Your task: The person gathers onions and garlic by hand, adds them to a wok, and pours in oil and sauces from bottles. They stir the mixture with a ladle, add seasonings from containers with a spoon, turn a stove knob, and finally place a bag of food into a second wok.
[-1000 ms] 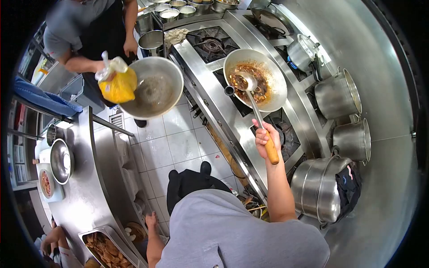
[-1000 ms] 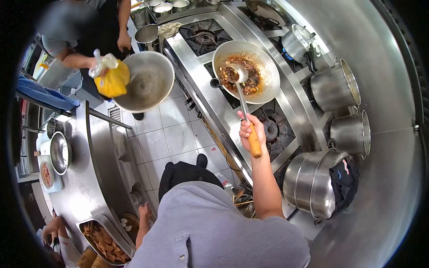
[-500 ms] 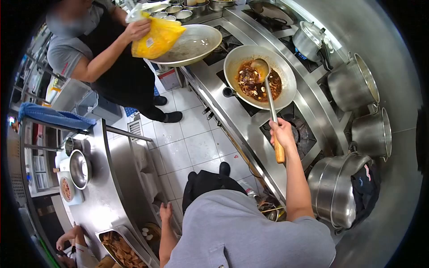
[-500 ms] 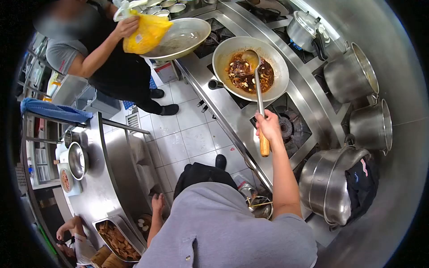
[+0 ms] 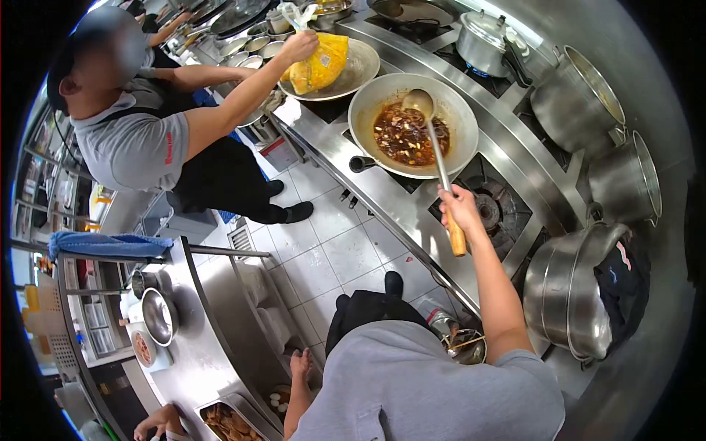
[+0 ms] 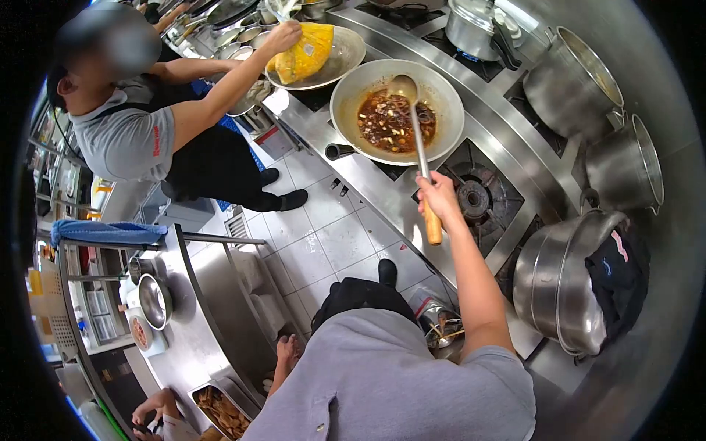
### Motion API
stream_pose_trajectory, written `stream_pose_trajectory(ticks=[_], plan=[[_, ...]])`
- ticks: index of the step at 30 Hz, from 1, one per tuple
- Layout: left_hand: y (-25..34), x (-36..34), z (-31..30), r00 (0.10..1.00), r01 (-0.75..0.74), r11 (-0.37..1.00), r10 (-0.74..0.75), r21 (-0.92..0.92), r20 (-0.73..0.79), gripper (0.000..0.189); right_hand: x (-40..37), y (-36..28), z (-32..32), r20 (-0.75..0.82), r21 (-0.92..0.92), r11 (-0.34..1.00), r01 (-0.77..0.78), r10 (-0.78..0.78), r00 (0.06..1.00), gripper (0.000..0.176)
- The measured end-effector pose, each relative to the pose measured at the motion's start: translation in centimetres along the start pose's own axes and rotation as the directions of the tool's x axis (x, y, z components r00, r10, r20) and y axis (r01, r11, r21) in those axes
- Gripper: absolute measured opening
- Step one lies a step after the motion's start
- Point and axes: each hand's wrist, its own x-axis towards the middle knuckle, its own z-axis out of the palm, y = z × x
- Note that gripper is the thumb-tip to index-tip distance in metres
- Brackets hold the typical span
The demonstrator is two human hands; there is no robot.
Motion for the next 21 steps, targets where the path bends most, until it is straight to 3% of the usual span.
stream_pose_trajectory(ticks=[5,11,14,18,20,21], plan=[[5.6,0.4,1.7,0.980,-0.149,0.954,0.178,0.261,-0.090,0.066,-3.2,-0.6,1.4,0.119,-0.042,0.999,-0.007,0.012,0.993,0.019],[5.7,3.0,1.6,0.948,-0.268,0.913,0.308,0.309,-0.086,0.061,-9.0,-1.6,-0.9,0.064,-0.458,0.888,0.050,-0.023,0.998,0.020],[5.5,0.9,1.9,0.971,-0.215,0.956,0.231,0.197,-0.061,0.076,-11.6,-3.2,-2.0,-0.008,-0.612,0.788,0.062,-0.084,0.996,0.020],[1.0,4.4,-0.2,0.988,-0.156,0.943,0.149,0.294,0.047,0.077,-9.4,-1.4,-3.5,-0.055,-0.747,0.638,0.185,-0.338,0.940,0.019],[0.2,4.4,-0.3,0.992,-0.125,0.925,0.119,0.357,0.040,0.077,-7.9,-1.7,-3.6,-0.110,-0.760,0.634,0.140,-0.338,0.935,0.021],[-0.3,4.0,-0.5,0.989,-0.147,0.944,0.140,0.296,0.047,0.076,-7.1,-1.5,-3.5,-0.130,-0.765,0.628,0.141,-0.365,0.922,0.022]])
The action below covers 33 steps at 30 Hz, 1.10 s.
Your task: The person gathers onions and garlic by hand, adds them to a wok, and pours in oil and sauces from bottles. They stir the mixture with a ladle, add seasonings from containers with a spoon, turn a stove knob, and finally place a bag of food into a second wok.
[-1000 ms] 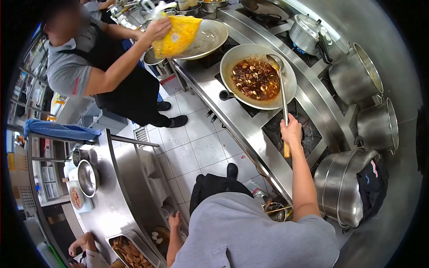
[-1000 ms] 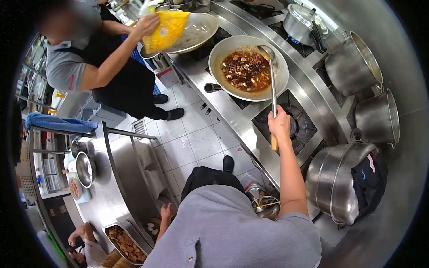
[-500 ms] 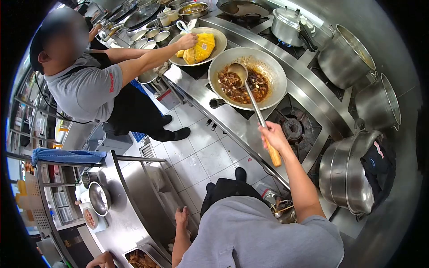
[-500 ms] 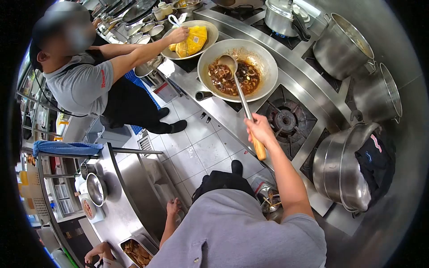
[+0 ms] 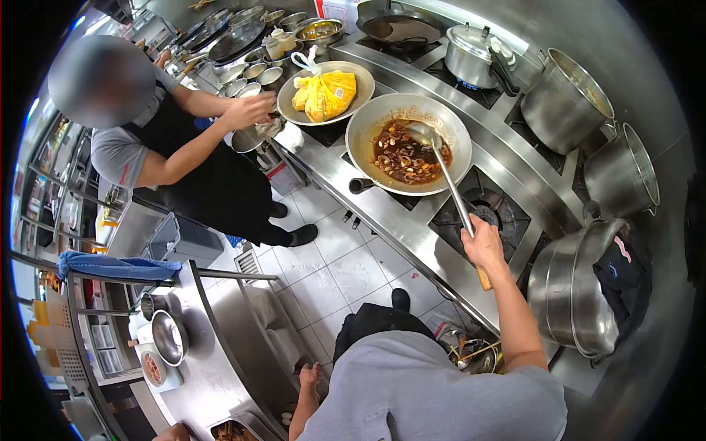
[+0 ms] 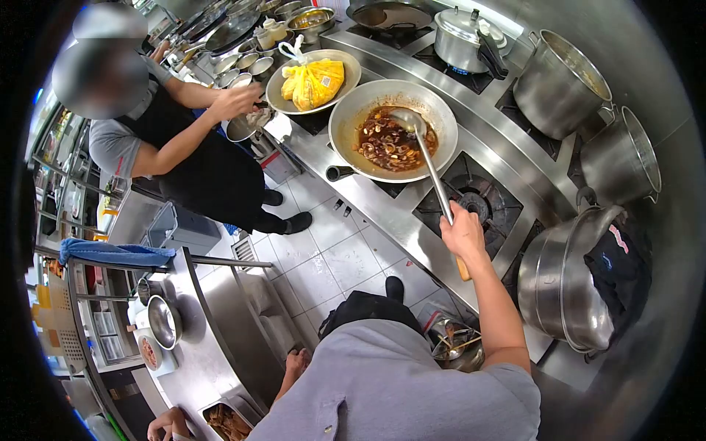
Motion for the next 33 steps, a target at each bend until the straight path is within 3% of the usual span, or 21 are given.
stream_pose_trajectory(ticks=[3,5,6,7,9,10,12,15,17,18,19,21,22,23,24,25,27,30,31,33], plan=[[0.5,-0.7,-0.3,0.997,0.071,0.899,-0.046,-0.433,0.069,0.070,1.9,1.3,1.9,-0.119,-0.010,1.000,0.016,-0.018,0.993,0.025],[2.4,-1.8,-0.8,1.000,0.021,0.972,-0.019,-0.235,0.013,0.066,3.0,1.7,2.5,-0.134,0.029,1.000,0.002,0.002,0.991,0.026],[2.8,-2.0,-1.1,1.000,-0.001,0.991,-0.001,-0.132,-0.015,0.064,3.3,1.9,2.9,-0.178,-0.015,0.996,0.086,-0.087,0.980,0.024],[3.2,-2.1,-1.2,0.998,-0.014,0.997,0.010,-0.075,-0.057,0.064,3.4,2.1,3.2,-0.065,0.176,0.984,-0.027,0.039,0.997,0.024],[3.9,-1.4,-1.3,0.990,-0.037,0.998,0.042,0.040,-0.135,0.065,2.6,0.3,2.6,0.217,0.480,0.825,-0.298,0.217,0.952,0.023],[4.1,-1.4,-1.0,0.989,-0.009,1.000,0.008,-0.006,-0.149,0.066,1.8,-0.4,2.7,0.248,0.589,0.742,-0.320,0.211,0.946,0.023],[5.7,-2.2,0.2,0.984,0.043,0.994,-0.060,-0.098,-0.170,0.067,0.7,-1.6,2.8,0.348,0.672,0.619,-0.406,0.220,0.911,0.021],[6.8,-3.1,1.2,0.992,0.050,0.995,-0.039,0.089,-0.118,0.070,-0.1,-2.1,2.5,0.454,0.775,0.423,-0.469,0.144,0.879,0.023],[1.0,2.4,1.4,0.977,-0.093,0.982,0.121,0.162,-0.177,0.051,0.0,-1.7,2.6,0.513,0.810,0.290,-0.509,0.070,0.856,0.024],[2.9,1.4,1.9,0.958,-0.158,0.966,0.200,0.205,-0.204,0.041,-0.1,-1.6,2.7,0.490,0.799,0.373,-0.471,0.047,0.870,0.025],[1.1,2.3,1.6,0.972,-0.112,0.976,0.146,0.186,-0.182,0.053,-0.4,-1.6,3.0,0.457,0.750,0.507,-0.424,0.065,0.887,0.026],[3.2,-0.6,1.4,0.990,-0.015,0.988,0.036,0.155,-0.136,0.078,-1.1,-2.0,4.0,0.386,0.595,0.741,-0.312,0.077,0.919,0.028],[4.3,-1.6,1.0,0.984,-0.055,0.969,0.093,0.240,-0.154,0.078,-1.2,-3.1,3.1,0.312,0.381,0.897,-0.224,0.103,0.944,0.037],[5.4,-2.5,0.5,0.974,-0.089,0.942,0.151,0.325,-0.171,0.077,-0.9,-2.5,3.9,0.167,0.282,0.953,-0.113,0.067,0.984,0.040],[6.4,-3.1,0.3,0.961,-0.117,0.908,0.206,0.402,-0.185,0.077,-0.6,-1.3,5.2,0.024,0.164,0.986,-0.010,0.006,1.000,0.044],[7.5,-3.8,0.3,0.963,-0.140,0.956,0.192,0.258,-0.188,0.076,-0.2,-0.5,6.0,-0.111,0.032,0.997,0.075,-0.071,0.991,0.048],[9.0,-5.0,-0.1,0.969,-0.174,0.984,0.164,-0.035,-0.184,0.075,0.6,0.3,6.5,-0.114,-0.028,0.999,0.044,-0.047,0.992,0.055],[9.6,-1.3,-2.2,0.912,-0.236,0.971,0.232,0.029,-0.337,0.073,1.6,0.6,7.0,-0.101,-0.089,0.995,0.038,-0.047,0.994,0.053],[10.0,-1.2,-2.8,0.903,-0.284,0.955,0.239,-0.080,-0.357,0.073,1.8,0.2,6.9,-0.091,-0.105,0.994,0.030,-0.039,0.995,0.052],[16.5,-4.2,-3.4,0.889,-0.373,0.883,0.252,-0.284,-0.383,0.072,1.8,-0.7,6.9,-0.081,-0.132,0.991,0.008,-0.019,0.997,0.052]])
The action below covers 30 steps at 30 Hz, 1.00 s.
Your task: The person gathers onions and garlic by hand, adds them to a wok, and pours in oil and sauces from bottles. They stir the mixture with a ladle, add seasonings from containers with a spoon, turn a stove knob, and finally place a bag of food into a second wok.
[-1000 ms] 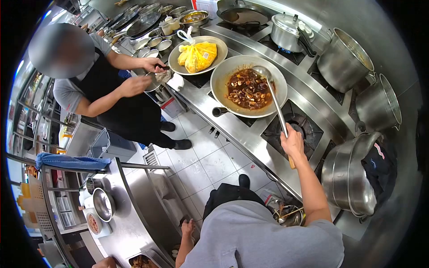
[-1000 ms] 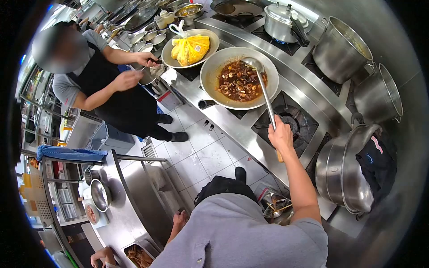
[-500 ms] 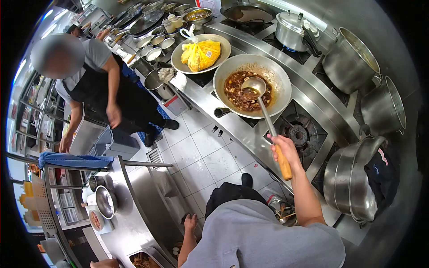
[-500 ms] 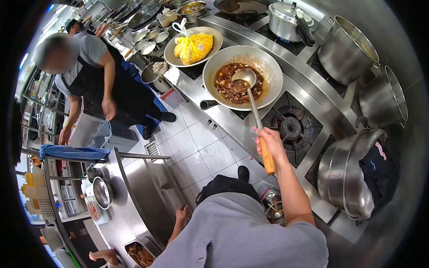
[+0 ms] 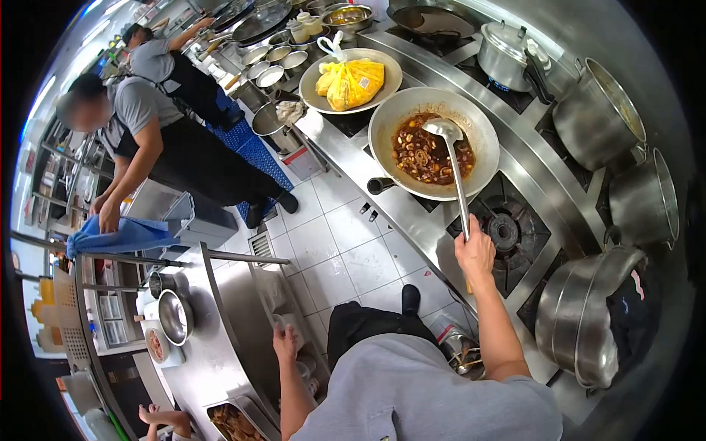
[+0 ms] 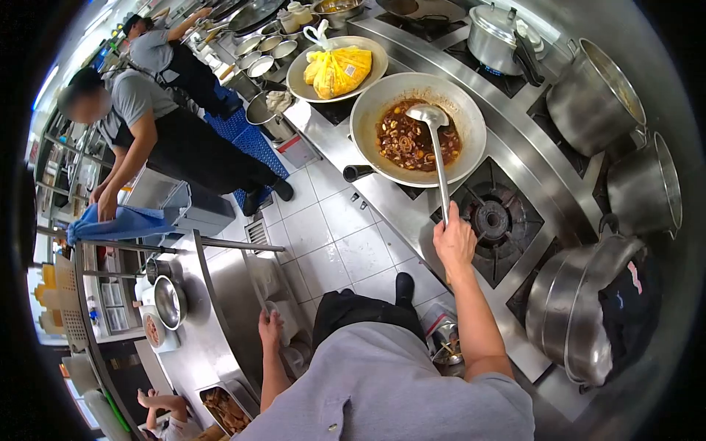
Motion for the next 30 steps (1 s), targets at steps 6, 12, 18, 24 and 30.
stream_pose_trajectory(ticks=[6,12,18,24,30], plan=[[10.7,6.5,0.7,0.994,-0.039,0.988,0.053,-0.148,0.092,0.071,0.6,-1.0,2.0,-0.047,0.013,1.000,-0.025,0.026,0.999,0.053],[14.5,12.5,4.2,0.888,-0.291,0.948,0.219,0.126,0.403,0.066,-2.5,-7.7,1.2,0.244,0.531,0.773,-0.347,0.253,0.936,0.042],[16.7,13.2,5.4,0.781,-0.362,0.900,0.152,0.241,0.606,0.068,-6.9,-7.7,-0.5,0.485,0.794,0.302,-0.528,0.209,0.849,0.025],[18.8,14.0,4.3,0.732,-0.411,0.856,0.105,0.313,0.674,0.072,-7.5,-9.3,-0.9,0.234,0.550,0.730,-0.406,0.332,0.914,0.034],[18.2,15.7,4.8,0.741,-0.474,0.777,0.099,0.413,0.664,0.074,-2.5,-9.6,6.1,0.112,0.531,0.781,-0.327,0.318,0.941,0.048]])
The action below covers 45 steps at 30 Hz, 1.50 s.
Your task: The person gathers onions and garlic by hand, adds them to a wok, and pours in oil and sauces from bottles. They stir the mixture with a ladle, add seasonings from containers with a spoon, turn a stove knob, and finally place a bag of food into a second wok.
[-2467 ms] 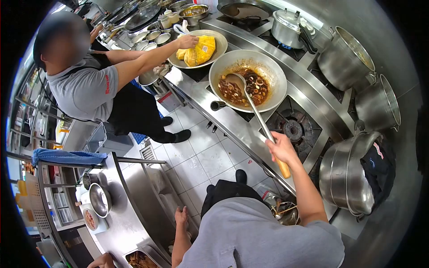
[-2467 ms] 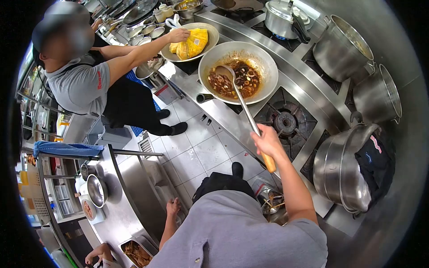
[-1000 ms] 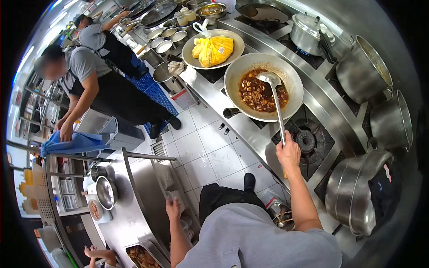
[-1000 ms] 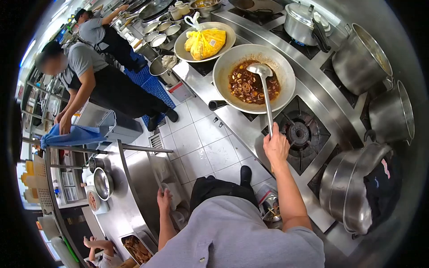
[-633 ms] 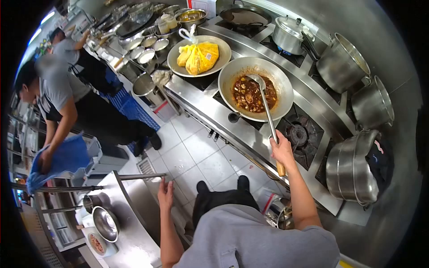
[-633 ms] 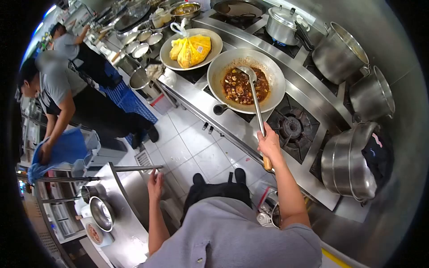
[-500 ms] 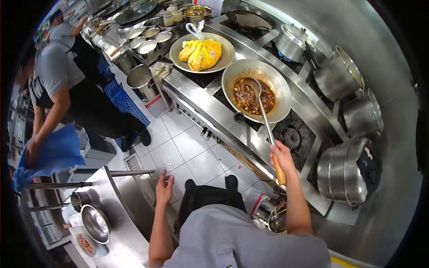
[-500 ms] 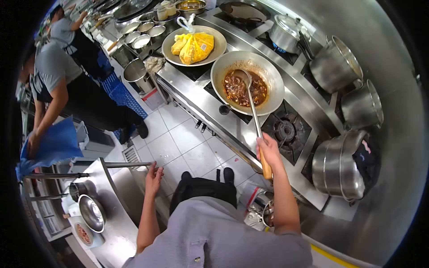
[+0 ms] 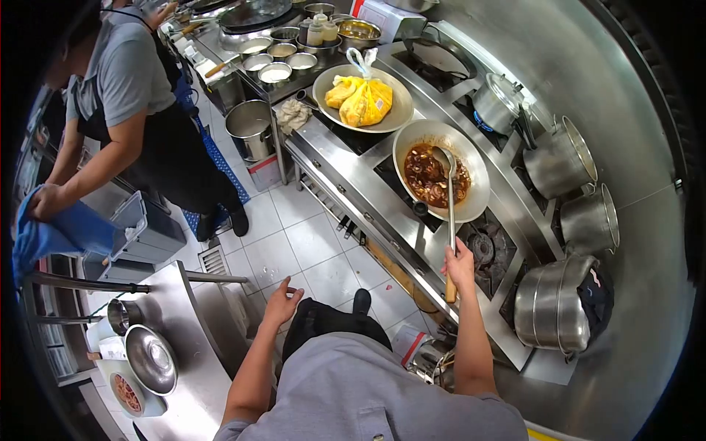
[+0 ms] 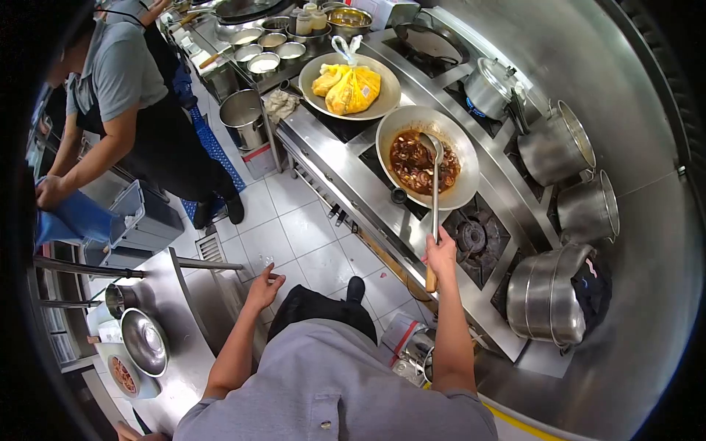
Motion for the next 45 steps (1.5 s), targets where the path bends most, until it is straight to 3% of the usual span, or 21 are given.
stream_pose_trajectory(ticks=[3,6,9,14,16,19,22,23,24,25,26,27,28,30,34,35,36,39,40,44,45], plan=[[-0.6,1.0,0.2,0.999,-0.005,0.994,0.000,-0.111,-0.042,0.074,0.4,0.5,0.2,0.090,0.208,0.976,-0.058,0.040,0.995,0.046],[-0.3,3.2,-0.4,0.984,0.005,0.970,-0.049,-0.245,-0.174,0.069,-1.2,-0.3,-3.0,0.134,0.158,0.985,-0.062,0.041,0.990,0.049],[3.1,6.4,-2.0,0.940,-0.043,0.968,-0.044,-0.245,-0.339,0.063,-2.0,-0.5,-4.7,-0.015,-0.231,0.973,0.030,-0.034,0.999,0.051],[10.3,17.7,-4.9,0.772,-0.304,0.949,0.299,0.087,-0.560,0.047,0.0,0.3,-4.3,-0.100,-0.590,0.795,0.145,-0.250,0.963,0.054],[12.6,23.5,-6.1,0.653,-0.375,0.846,0.531,0.379,-0.539,0.042,0.4,-0.5,-3.8,-0.120,-0.542,0.835,0.097,-0.192,0.974,0.054],[16.6,30.6,-8.5,0.688,-0.364,0.828,0.548,0.427,-0.475,0.041,1.3,-0.4,-3.9,-0.103,-0.491,0.861,0.132,-0.208,0.973,0.056],[18.5,38.1,-11.1,0.619,-0.386,0.750,0.643,0.537,-0.452,0.043,2.0,0.4,-4.1,-0.090,-0.434,0.888,0.149,-0.207,0.974,0.058],[19.1,40.8,-11.9,0.523,-0.388,0.664,0.729,0.639,-0.441,0.037,1.8,-0.1,-4.0,-0.096,-0.407,0.903,0.134,-0.189,0.977,0.059],[20.5,45.8,-14.0,0.756,-0.267,0.710,0.573,0.651,-0.315,0.033,1.1,-0.6,-4.0,-0.098,-0.548,0.835,0.034,-0.105,0.990,0.063],[20.6,48.0,-14.5,0.832,-0.208,0.680,0.501,0.703,-0.238,0.031,0.5,-1.2,-3.9,-0.125,-0.572,0.818,-0.060,-0.015,0.992,0.065],[19.5,51.1,-15.3,0.865,-0.283,0.596,0.497,0.751,-0.068,0.038,-0.1,-1.6,-3.8,-0.147,-0.596,0.789,-0.150,0.077,0.986,0.068],[18.9,52.6,-15.0,0.688,-0.444,0.543,0.716,0.713,-0.117,0.042,-0.5,-1.5,-3.6,-0.156,-0.621,0.767,-0.161,0.080,0.985,0.071],[18.4,53.0,-14.8,0.469,-0.568,0.465,0.861,0.679,-0.197,0.046,-1.2,-1.8,-3.5,-0.191,-0.601,0.772,-0.207,0.112,0.975,0.072],[18.6,53.8,-14.0,0.430,-0.512,0.418,0.881,0.750,-0.197,0.053,-2.0,-2.4,-2.8,-0.225,-0.562,0.785,-0.259,0.157,0.962,0.073],[16.7,54.2,-11.6,0.507,-0.589,0.527,0.831,0.612,-0.228,0.054,-3.1,-4.0,-2.6,-0.242,-0.576,0.752,-0.321,0.218,0.945,0.071],[18.0,51.7,-11.7,0.744,-0.484,0.632,0.661,0.605,-0.095,0.055,-3.2,-3.9,-2.7,-0.240,-0.575,0.757,-0.311,0.207,0.949,0.069],[17.6,50.1,-9.9,0.396,-0.579,0.454,0.883,0.677,-0.254,0.053,-3.1,-3.9,-2.8,-0.238,-0.573,0.753,-0.324,0.226,0.945,0.069],[17.7,45.8,-5.5,0.684,-0.564,0.691,0.698,0.452,-0.212,0.058,-2.7,-3.3,-3.0,-0.189,-0.537,0.784,-0.310,0.247,0.951,0.066],[17.7,44.2,-3.2,0.622,-0.514,0.634,0.740,0.578,-0.258,0.056,-2.4,-3.1,-2.8,-0.167,-0.547,0.784,-0.293,0.241,0.956,0.066],[18.4,35.9,5.2,0.690,-0.603,0.692,0.702,0.398,-0.174,0.059,-1.5,-2.7,-3.5,-0.078,-0.573,0.793,-0.208,0.200,0.977,0.068],[18.6,33.1,7.2,0.649,-0.646,0.623,0.752,0.441,-0.114,0.058,-1.5,-2.4,-3.6,-0.060,-0.579,0.796,-0.177,0.175,0.983,0.069]])
